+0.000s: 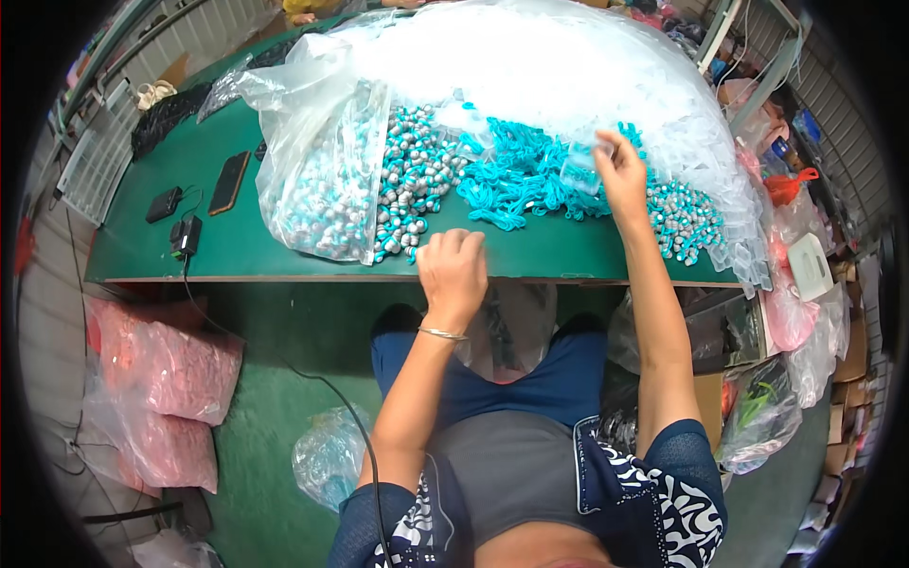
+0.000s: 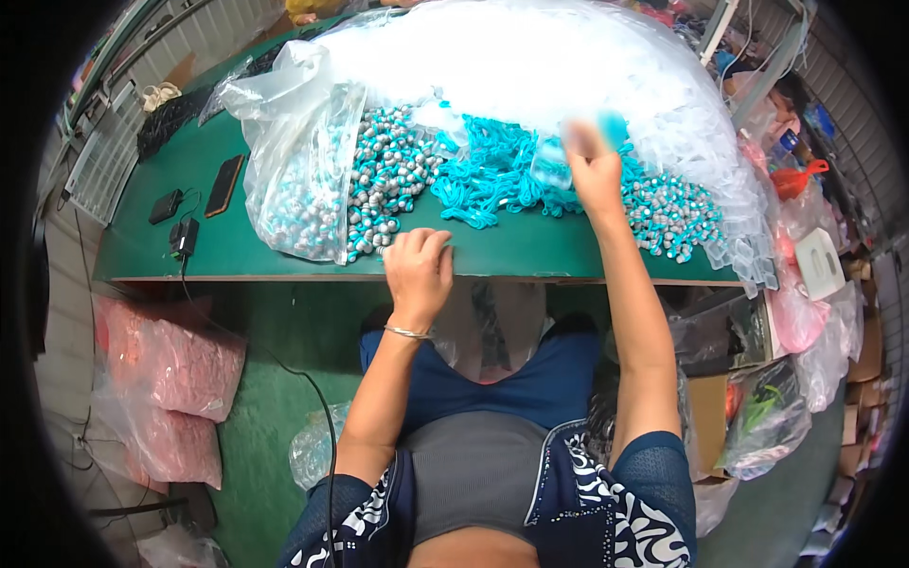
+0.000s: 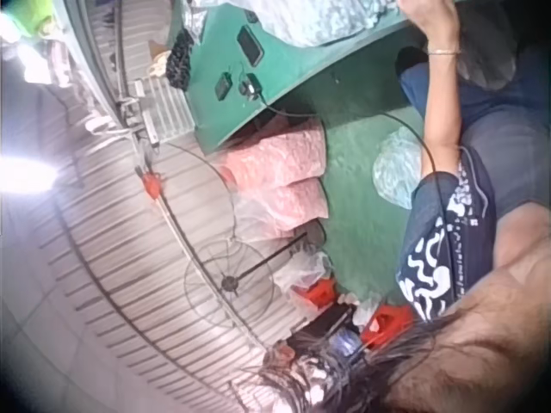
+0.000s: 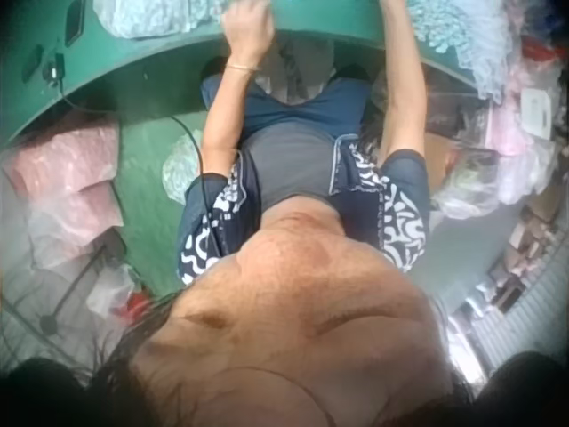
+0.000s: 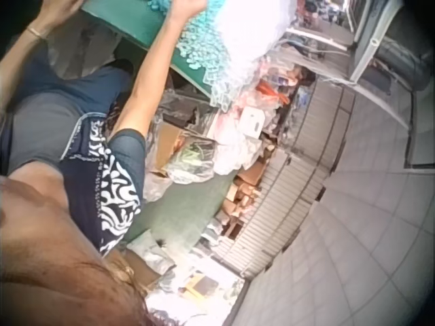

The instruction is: Sorting small blue plastic components into clear plastic boxes.

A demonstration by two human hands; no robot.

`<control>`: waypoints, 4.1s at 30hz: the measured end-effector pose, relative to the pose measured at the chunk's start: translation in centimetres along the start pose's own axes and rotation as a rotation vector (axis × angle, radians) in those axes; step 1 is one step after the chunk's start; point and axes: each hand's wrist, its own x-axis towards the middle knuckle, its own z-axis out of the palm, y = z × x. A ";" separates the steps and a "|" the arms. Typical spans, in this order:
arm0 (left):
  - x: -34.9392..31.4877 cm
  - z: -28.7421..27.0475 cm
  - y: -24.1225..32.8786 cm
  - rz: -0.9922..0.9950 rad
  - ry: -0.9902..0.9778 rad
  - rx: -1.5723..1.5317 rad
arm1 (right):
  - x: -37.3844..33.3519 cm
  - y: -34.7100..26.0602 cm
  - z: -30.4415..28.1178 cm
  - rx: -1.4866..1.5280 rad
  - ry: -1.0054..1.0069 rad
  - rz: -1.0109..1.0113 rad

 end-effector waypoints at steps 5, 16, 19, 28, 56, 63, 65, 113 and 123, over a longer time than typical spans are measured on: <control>-0.9 -4.2 -2.4 -0.114 0.060 0.175 | -8.2 -0.8 0.6 0.250 -0.302 0.294; -2.1 -3.2 -3.8 -0.166 0.011 -0.027 | -10.8 -2.5 1.0 -0.338 -0.202 0.061; -1.8 -2.2 -2.4 -0.203 -0.031 -0.233 | -11.2 -2.2 0.1 -0.338 -0.113 0.002; -0.8 -2.2 -1.0 -0.061 -0.166 -0.119 | -12.0 -0.8 -5.2 -0.623 0.130 -0.053; -0.2 2.1 5.3 -0.124 -0.260 -0.630 | -8.9 0.3 -6.2 -0.991 -0.035 -0.345; -0.4 3.4 6.7 0.029 -0.202 -0.463 | -12.7 -1.1 -3.2 -0.506 -0.132 -0.018; -0.4 3.6 7.0 0.028 -0.180 -0.414 | -12.8 -1.0 -3.4 -0.556 -0.173 -0.019; 1.0 3.1 5.1 0.104 -0.348 -0.307 | -10.6 -2.4 -3.5 -0.023 -0.281 0.272; 0.9 3.3 4.7 0.101 -0.388 -0.295 | -9.6 -2.5 -3.0 -0.030 -0.554 0.179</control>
